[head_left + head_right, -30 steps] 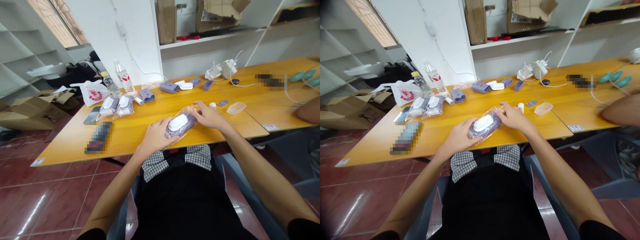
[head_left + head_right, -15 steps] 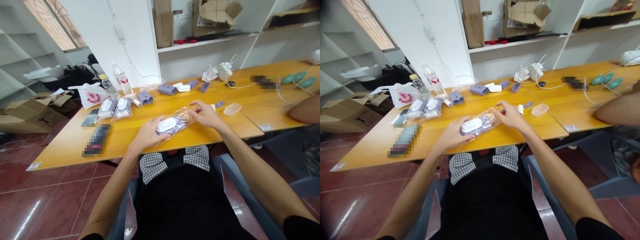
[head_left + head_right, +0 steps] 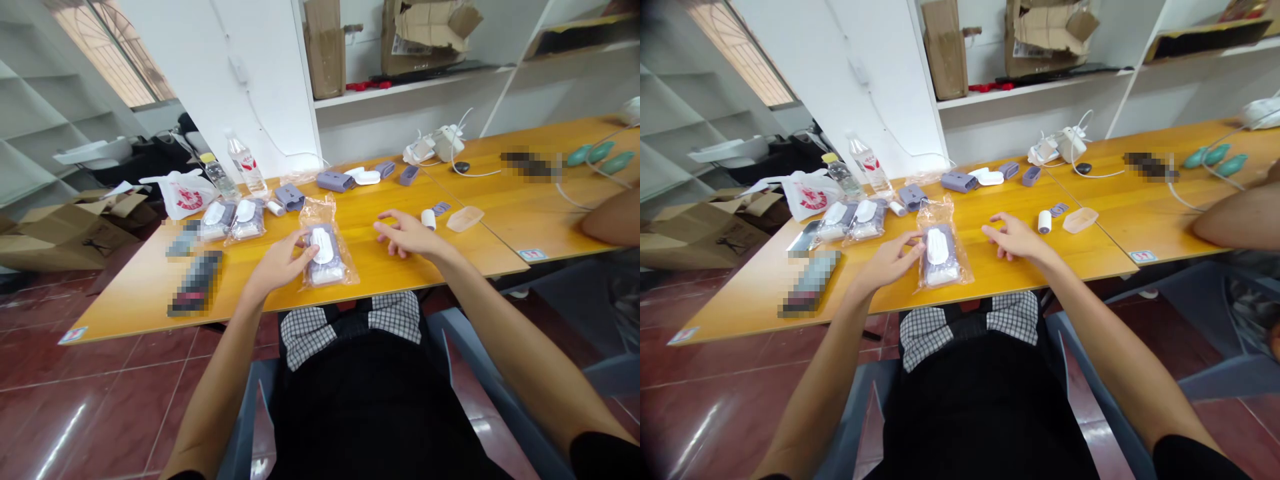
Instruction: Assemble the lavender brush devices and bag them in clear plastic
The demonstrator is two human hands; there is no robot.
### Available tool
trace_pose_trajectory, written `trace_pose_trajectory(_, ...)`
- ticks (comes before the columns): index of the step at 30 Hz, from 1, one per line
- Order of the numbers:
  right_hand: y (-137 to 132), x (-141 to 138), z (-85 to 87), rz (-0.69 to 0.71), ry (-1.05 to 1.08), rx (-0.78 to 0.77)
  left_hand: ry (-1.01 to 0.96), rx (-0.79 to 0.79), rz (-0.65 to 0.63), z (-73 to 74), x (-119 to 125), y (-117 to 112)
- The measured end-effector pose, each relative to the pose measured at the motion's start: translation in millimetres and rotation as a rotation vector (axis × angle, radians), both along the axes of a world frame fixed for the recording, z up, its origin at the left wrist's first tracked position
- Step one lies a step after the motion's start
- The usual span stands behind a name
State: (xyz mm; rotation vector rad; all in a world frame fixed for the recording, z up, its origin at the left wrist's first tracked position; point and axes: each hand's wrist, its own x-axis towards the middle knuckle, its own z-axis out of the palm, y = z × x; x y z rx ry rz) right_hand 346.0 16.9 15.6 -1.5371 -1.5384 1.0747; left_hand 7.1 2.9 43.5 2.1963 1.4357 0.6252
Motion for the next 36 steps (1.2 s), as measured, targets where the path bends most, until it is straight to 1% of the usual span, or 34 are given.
trace_pose_trajectory(2, 2.1, -11.9, -8.2, 0.023, 0.050, 0.011, -0.106, -0.117, 0.082, -2.3, 0.7, 11.0)
trace_pose_trajectory(4, 4.0, -19.0, -14.4, 0.029, 0.063, 0.016, -0.244, -0.238, 0.223, -5.8, 2.5, 28.3)
trace_pose_trajectory(5, 4.2, -21.2, -16.1, 0.038, 0.061, 0.021, -0.296, -0.269, 0.281, -7.6, 4.3, 38.5)
trace_pose_trajectory(7, 3.0, -24.1, -16.8, 0.071, 0.042, 0.038, -0.347, -0.283, 0.340, -11.0, 9.6, 59.7)
trace_pose_trajectory(10, -0.5, -25.9, -13.7, 0.142, -0.003, 0.053, -0.472, -0.291, 0.314, -15.0, 20.7, 87.4)
trace_pose_trajectory(13, -0.7, -24.0, -11.4, 0.244, -0.007, 0.007, -0.625, -0.351, 0.233, -20.0, 31.9, 102.6)
trace_pose_trajectory(15, 2.1, -21.5, -11.6, 0.211, 0.035, -0.024, -0.704, -0.387, 0.162, -24.7, 38.3, 103.2)
trace_pose_trajectory(18, 7.9, -19.2, -12.8, 0.044, 0.143, -0.050, -0.782, -0.455, 0.028, -31.6, 45.9, 91.8)
trace_pose_trajectory(19, 9.4, -19.2, -13.1, 0.012, 0.178, -0.062, -0.793, -0.486, -0.022, -33.2, 48.0, 86.4)
trace_pose_trajectory(21, 11.4, -20.2, -13.6, 0.005, 0.231, -0.080, -0.799, -0.551, -0.116, -35.1, 51.3, 76.3)
trace_pose_trajectory(23, 12.3, -21.0, -14.3, 0.021, 0.267, -0.079, -0.797, -0.587, -0.171, -35.8, 53.3, 69.9)
trace_pose_trajectory(25, 13.2, -20.5, -15.3, 0.017, 0.302, -0.066, -0.803, -0.596, -0.184, -36.2, 53.9, 68.4)
trace_pose_trajectory(27, 14.7, -18.7, -16.5, -0.016, 0.355, -0.058, -0.823, -0.597, -0.174, -37.1, 53.6, 70.7)
trace_pose_trajectory(32, 18.6, -15.9, -15.7, -0.154, 0.536, -0.065, -0.912, -0.583, -0.156, -40.5, 51.8, 78.7)
trace_pose_trajectory(34, 18.6, -16.8, -13.9, -0.183, 0.560, -0.074, -0.935, -0.577, -0.140, -40.8, 50.9, 80.0)
trace_pose_trajectory(36, 17.7, -18.5, -12.6, -0.170, 0.534, -0.086, -0.939, -0.572, -0.108, -40.3, 50.5, 80.1)
